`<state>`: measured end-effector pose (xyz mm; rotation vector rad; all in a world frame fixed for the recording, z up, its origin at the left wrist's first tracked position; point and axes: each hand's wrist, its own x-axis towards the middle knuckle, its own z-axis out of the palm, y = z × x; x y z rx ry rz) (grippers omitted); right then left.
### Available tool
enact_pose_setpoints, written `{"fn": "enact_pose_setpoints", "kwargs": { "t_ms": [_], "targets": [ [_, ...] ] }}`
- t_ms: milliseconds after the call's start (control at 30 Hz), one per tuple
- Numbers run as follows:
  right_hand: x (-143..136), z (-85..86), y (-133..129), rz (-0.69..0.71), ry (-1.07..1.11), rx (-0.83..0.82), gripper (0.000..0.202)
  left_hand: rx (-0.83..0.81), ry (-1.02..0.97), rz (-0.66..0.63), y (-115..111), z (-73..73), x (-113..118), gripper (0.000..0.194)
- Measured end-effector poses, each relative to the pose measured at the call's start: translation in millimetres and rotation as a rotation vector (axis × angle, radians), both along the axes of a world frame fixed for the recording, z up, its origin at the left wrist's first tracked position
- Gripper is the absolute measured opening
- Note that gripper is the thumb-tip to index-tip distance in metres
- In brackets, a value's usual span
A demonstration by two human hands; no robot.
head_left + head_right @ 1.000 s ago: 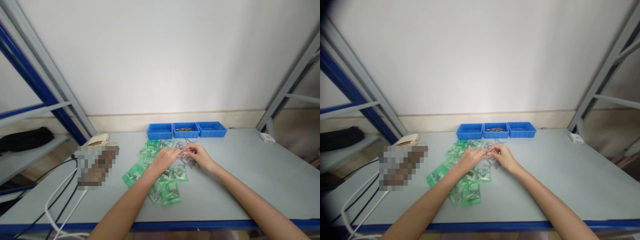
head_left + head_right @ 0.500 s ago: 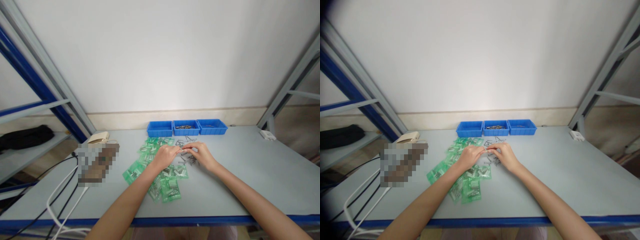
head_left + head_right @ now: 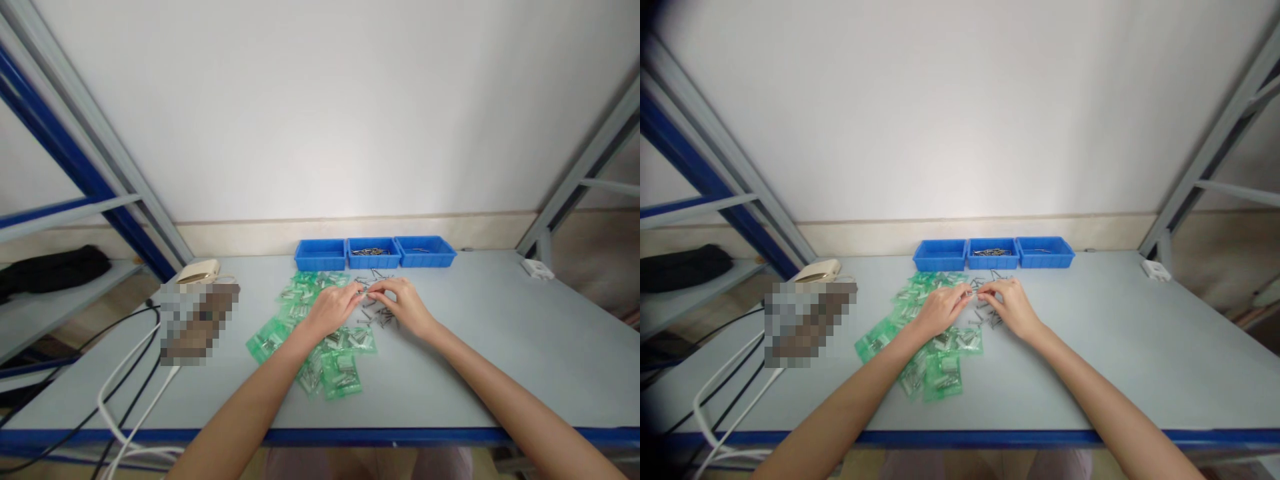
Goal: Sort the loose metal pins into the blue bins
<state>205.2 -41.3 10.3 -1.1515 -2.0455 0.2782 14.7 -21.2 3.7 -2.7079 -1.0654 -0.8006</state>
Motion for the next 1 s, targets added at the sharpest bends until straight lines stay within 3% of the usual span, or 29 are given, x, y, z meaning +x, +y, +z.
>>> {"fn": "enact_pose_setpoints", "kwargs": {
  "t_ms": [133,400,533,833,1000],
  "targets": [
    [1.3,-0.5,-0.5,0.003,-0.044,-0.003,0.023,0.000,0.018,-0.007,0.1,-0.5,-0.4,0.034],
    [1.6,1.8,-4.3,-0.030,-0.275,0.192,0.027,-0.033,0.085,0.037,-0.4,-1.2,0.9,0.040],
    [2.0,4.1,-5.1,0.005,-0.350,0.177,0.031,-0.071,0.068,0.037,-1.5,-0.5,1.5,0.040],
    [-1.9,-0.9,-3.7,0.024,-0.255,0.022,0.037,-0.112,0.035,0.024,-3.0,0.3,2.4,0.034],
    [-2.1,-2.8,-4.3,0.039,-0.249,0.116,0.026,-0.141,0.046,0.061,-2.3,0.9,2.2,0.039]
  ]
}}
